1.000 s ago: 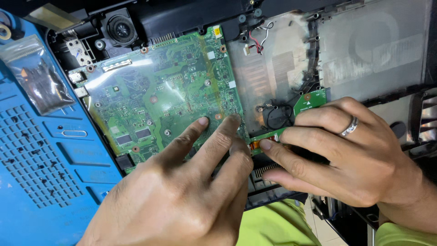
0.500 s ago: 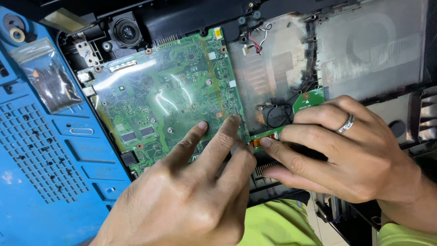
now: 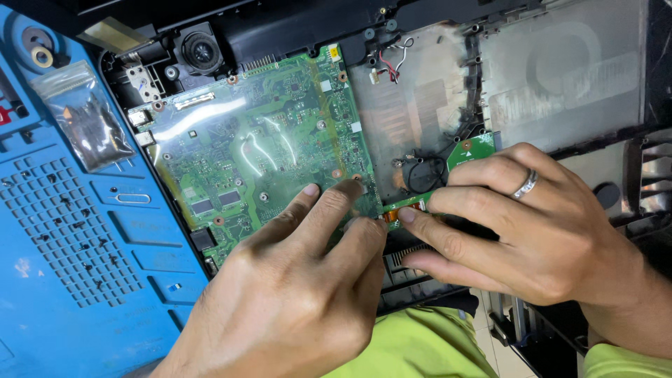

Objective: The person places a motherboard into a disassembled laptop chassis and aligns it with the internal frame. They then connect a smaller green circuit board to the motherboard and secure the components using a screwdriver.

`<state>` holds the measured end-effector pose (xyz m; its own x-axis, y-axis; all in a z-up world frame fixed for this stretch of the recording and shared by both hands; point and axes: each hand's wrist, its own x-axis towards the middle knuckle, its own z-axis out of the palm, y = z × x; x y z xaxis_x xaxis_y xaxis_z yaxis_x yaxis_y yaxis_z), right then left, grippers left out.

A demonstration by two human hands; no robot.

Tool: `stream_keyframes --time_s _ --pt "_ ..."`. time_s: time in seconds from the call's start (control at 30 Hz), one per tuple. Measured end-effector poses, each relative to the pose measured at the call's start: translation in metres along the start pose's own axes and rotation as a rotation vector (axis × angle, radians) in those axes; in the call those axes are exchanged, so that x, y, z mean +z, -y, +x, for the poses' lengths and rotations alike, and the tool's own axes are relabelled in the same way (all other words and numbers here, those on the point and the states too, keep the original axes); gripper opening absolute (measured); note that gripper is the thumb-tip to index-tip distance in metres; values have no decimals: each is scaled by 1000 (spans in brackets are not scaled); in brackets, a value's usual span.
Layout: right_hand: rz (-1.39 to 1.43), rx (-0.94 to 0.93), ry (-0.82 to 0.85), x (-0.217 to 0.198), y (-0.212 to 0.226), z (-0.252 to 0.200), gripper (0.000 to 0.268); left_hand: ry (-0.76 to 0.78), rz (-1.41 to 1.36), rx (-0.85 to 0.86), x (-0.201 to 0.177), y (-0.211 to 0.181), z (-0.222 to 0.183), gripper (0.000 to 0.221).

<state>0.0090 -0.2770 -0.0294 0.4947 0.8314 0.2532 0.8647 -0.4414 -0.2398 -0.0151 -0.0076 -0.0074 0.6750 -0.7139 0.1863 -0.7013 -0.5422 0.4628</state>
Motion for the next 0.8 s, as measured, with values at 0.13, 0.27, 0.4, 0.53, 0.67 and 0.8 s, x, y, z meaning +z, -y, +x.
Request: stream_keyframes --time_s 0.13,0.27,0.4,0.53,0.67,0.8 --pt "9 -11 -14 1 -1 0 40 -26 -74 -116 0 -2 3 20" --pt "6 -12 -14 1 -1 -1 40 -4 -17 -37 -2 2 1 20" --pt "14 -11 -18 1 -1 -1 41 23 32 92 -11 9 -1 20" --pt "7 -10 -19 1 -1 0 40 49 99 104 -11 8 4 20" --pt "2 -5 -4 0 -1 0 40 55 68 81 -8 11 3 23" --pt "14 -8 -27 0 0 0 37 7 132 92 -7 17 1 21"
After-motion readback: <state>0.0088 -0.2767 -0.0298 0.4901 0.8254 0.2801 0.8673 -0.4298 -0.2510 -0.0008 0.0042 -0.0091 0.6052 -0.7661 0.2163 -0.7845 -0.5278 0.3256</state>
